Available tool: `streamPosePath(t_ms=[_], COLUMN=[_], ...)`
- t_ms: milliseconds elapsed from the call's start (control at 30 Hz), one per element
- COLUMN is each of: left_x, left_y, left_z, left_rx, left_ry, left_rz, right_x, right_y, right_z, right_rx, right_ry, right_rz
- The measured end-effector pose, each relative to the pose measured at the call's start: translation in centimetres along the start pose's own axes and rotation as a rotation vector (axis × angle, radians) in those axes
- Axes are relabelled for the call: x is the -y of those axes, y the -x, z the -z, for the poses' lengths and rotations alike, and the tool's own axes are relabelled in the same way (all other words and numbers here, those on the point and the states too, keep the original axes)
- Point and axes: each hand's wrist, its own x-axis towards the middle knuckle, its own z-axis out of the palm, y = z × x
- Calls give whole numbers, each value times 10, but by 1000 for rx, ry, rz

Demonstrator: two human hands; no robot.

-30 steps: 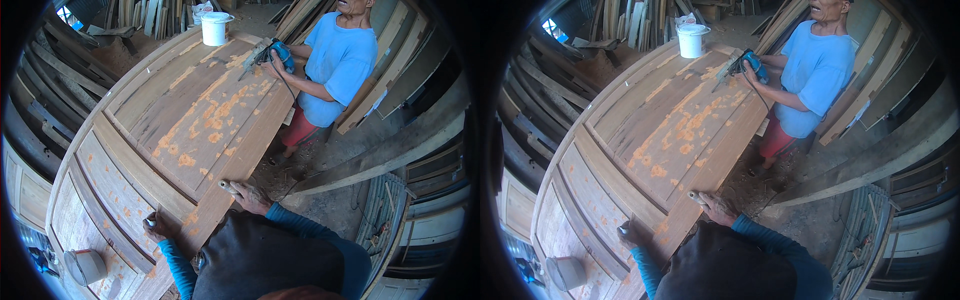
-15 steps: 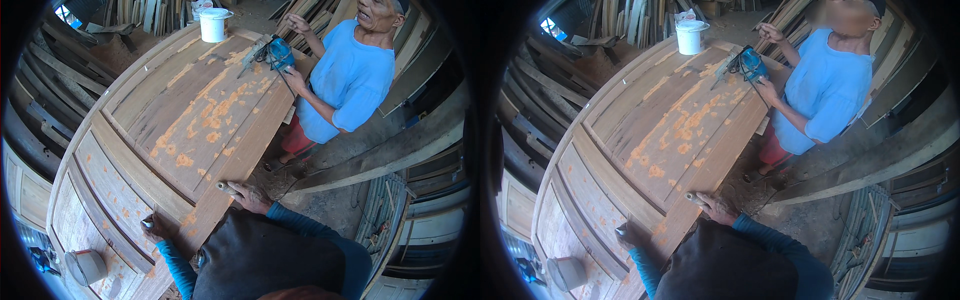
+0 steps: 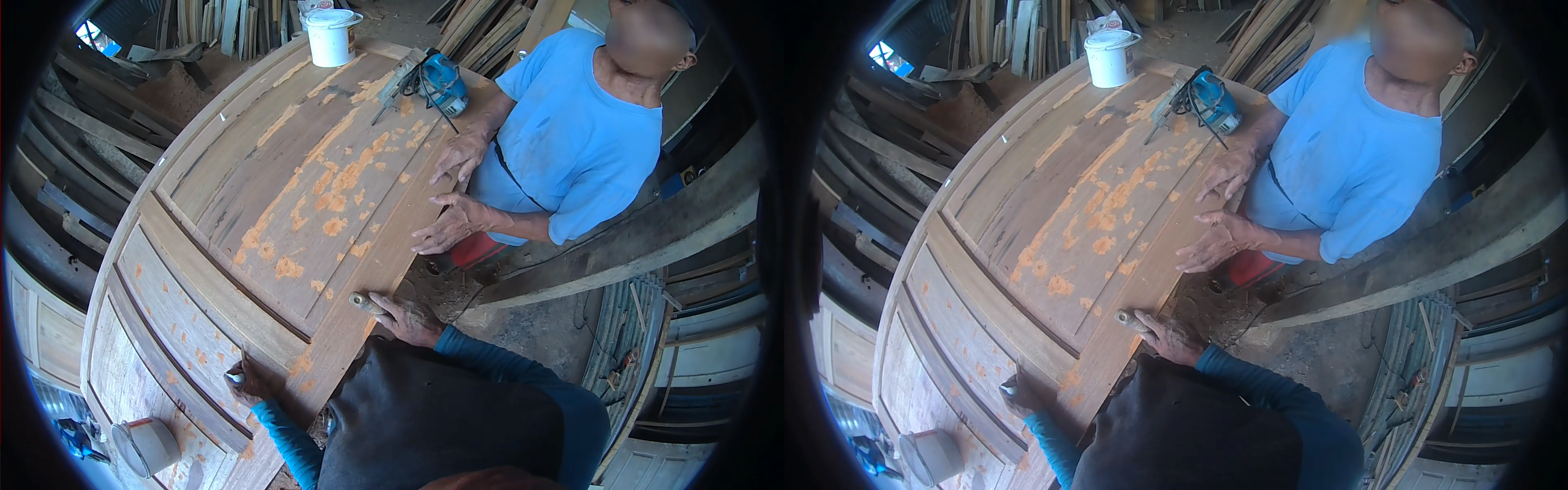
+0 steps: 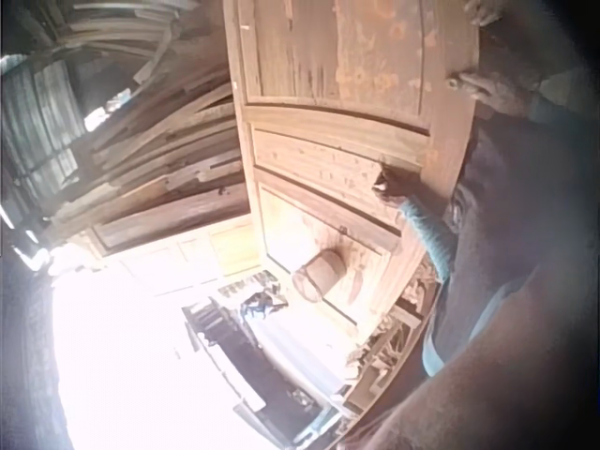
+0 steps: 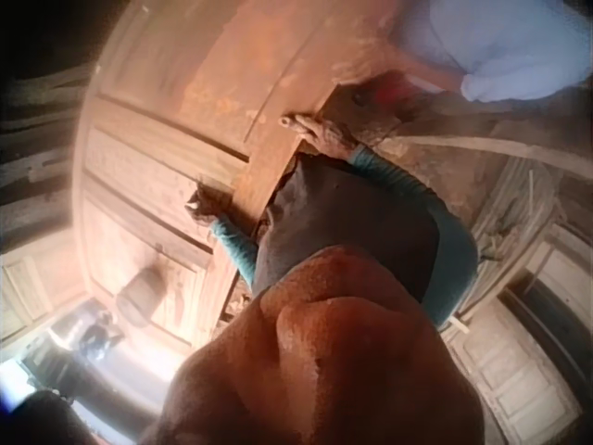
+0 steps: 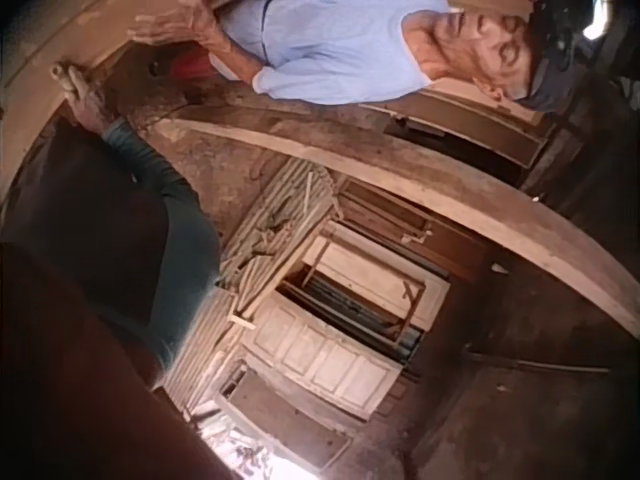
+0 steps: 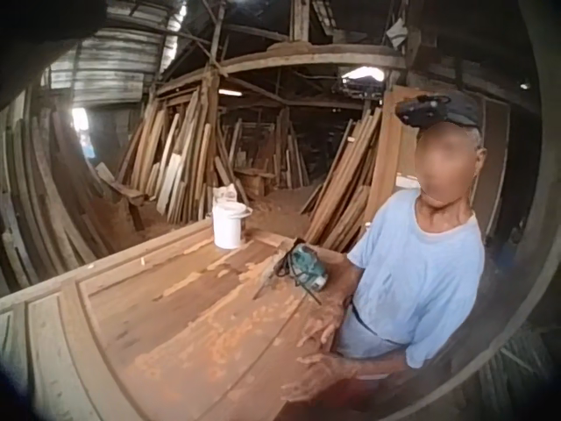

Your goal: The person applies wood filler to gaps in a large wooden door using a small spatula and a tube of filler, سپس smoothing it by hand and later using a power planer to smooth the edges of the wood.

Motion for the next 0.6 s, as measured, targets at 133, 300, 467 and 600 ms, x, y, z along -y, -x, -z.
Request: streamPosePath(t_ms=[133,300,467,600], left_x=[-10,-6,-15,-4], left_y=[2,1,1,-2], left_z=[1,0,3,1], left_rx=[-33,1,5,35], left_ry=[-42,-26,-23,-4], left_rz=[-73,-51,-57,-25], right_x=[1,1,7,-2], right_y=[0,4,0,-1], right_z=[1,10,20,13], right_rx=[-5,13,10,-115], right_ry=[-43,-7,-3,33], right_rz=[6,-32,-28,66])
